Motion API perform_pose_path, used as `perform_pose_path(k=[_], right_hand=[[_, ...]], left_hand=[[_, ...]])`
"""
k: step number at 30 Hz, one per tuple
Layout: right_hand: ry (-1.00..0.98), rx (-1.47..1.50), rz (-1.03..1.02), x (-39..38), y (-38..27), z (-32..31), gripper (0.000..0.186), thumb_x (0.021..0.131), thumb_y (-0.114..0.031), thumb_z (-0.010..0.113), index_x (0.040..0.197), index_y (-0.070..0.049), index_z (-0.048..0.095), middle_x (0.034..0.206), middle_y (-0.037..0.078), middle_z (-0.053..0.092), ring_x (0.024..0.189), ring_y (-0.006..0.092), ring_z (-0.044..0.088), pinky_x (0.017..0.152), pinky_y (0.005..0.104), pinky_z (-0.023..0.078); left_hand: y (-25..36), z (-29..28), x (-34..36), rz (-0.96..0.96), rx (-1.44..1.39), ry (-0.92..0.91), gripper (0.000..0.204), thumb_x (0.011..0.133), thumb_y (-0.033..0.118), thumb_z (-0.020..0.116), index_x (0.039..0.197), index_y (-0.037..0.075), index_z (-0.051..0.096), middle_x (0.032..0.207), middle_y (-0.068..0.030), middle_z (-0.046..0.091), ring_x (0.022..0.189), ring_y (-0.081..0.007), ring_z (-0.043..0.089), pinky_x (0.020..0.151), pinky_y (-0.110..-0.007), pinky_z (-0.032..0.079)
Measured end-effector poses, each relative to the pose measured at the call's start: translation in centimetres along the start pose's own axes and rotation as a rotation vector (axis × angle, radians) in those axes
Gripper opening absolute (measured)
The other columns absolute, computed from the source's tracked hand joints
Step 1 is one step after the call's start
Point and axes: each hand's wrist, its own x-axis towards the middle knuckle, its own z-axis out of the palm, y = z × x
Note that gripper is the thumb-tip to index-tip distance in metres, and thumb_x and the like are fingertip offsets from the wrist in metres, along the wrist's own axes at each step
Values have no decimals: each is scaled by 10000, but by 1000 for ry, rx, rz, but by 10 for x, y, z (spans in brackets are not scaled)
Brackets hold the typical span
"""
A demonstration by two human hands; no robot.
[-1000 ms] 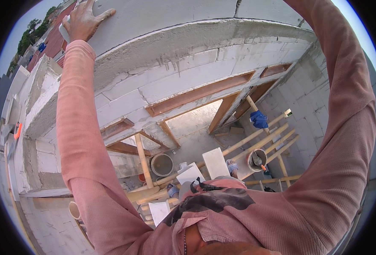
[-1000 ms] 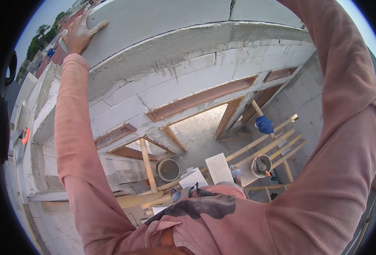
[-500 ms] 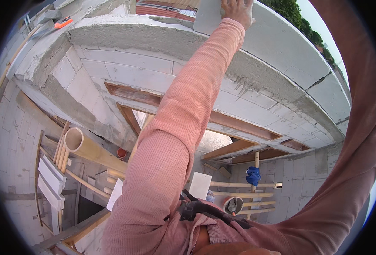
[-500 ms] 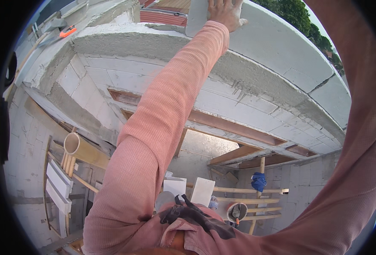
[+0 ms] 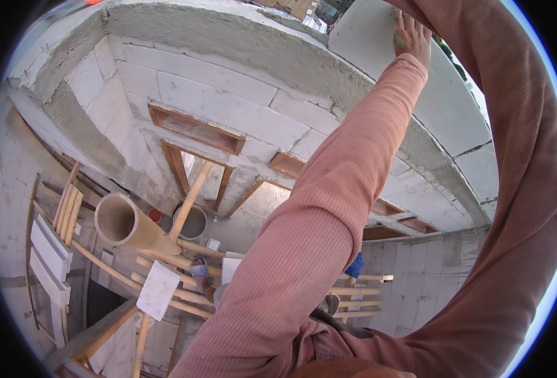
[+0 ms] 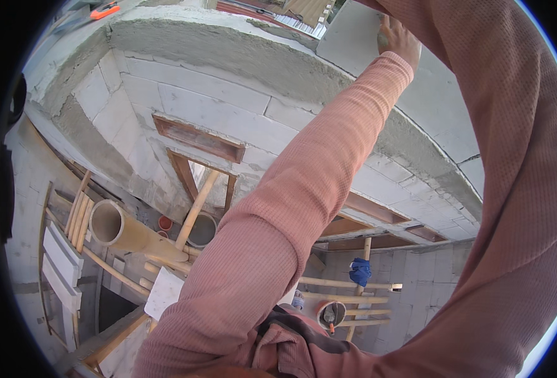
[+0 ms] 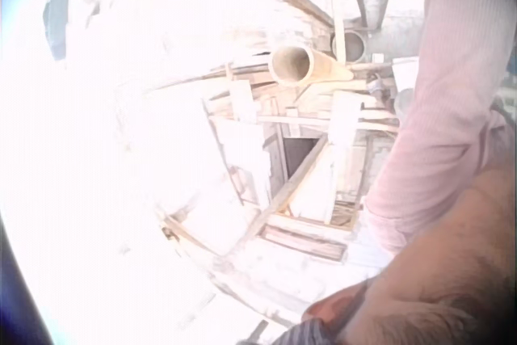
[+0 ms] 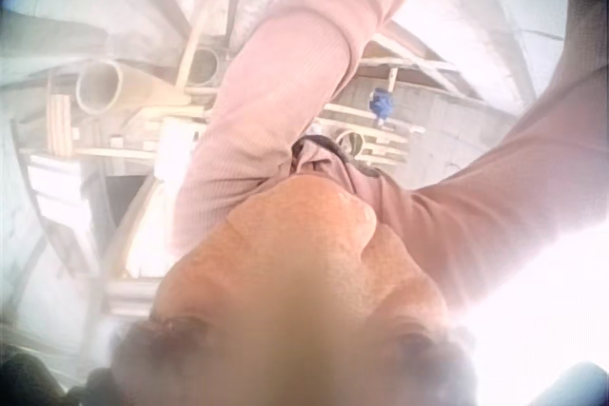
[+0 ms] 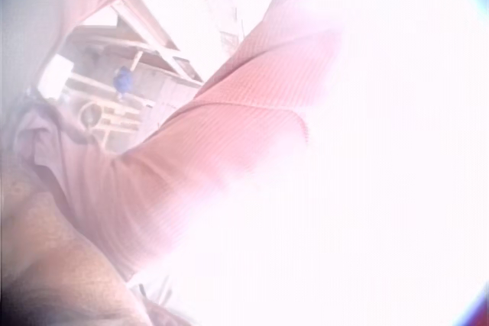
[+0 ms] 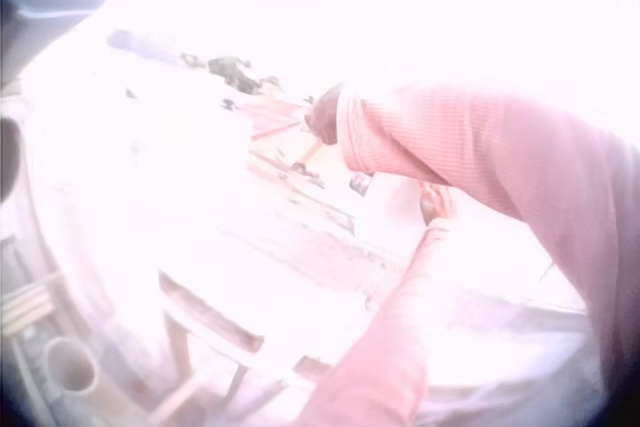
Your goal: The person applies mortar onto a wall structure using a trowel, places concrete blocks onto the mortar by hand, and applies additional mortar along the joints using the trowel.
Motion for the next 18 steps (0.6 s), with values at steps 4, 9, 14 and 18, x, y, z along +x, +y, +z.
perform_pose_path(k=[4, 9, 14, 18], right_hand=[[10, 23, -41, 16, -18, 5, 279, 899, -222, 610, 1110, -50, 671, 841, 101, 680, 658, 209, 623, 536, 352, 511], [11, 15, -24, 1, -6, 4, 291, 904, -231, 608, 1125, -52, 666, 850, 97, 677, 670, 204, 620, 544, 350, 509], [28, 21, -43, -12, 4, 7, 302, 910, -241, 606, 1141, -54, 662, 859, 92, 673, 683, 199, 618, 551, 348, 508], [48, 2, -68, -28, 3, 13, 312, 915, -248, 605, 1154, -55, 658, 866, 89, 671, 693, 195, 616, 557, 347, 506]], left_hand=[[-8, 20, 3, -102, 37, -149, 689, 926, 393, 595, 1528, 156, 360, 1580, -81, 347, 1481, -345, 234, 1209, -554, 95], [-14, 1, -5, 9, 52, 95, 669, 931, 433, 579, 1524, 214, 361, 1548, -83, 386, 1448, -356, 287, 1178, -578, 160], [-17, -1, -23, 77, 57, 142, 678, 918, 469, 585, 1511, 214, 377, 1528, -86, 406, 1433, -349, 311, 1169, -563, 186], [-26, -4, -28, 165, 27, 118, 687, 907, 498, 591, 1500, 215, 390, 1512, -88, 422, 1422, -343, 330, 1162, -551, 207]])
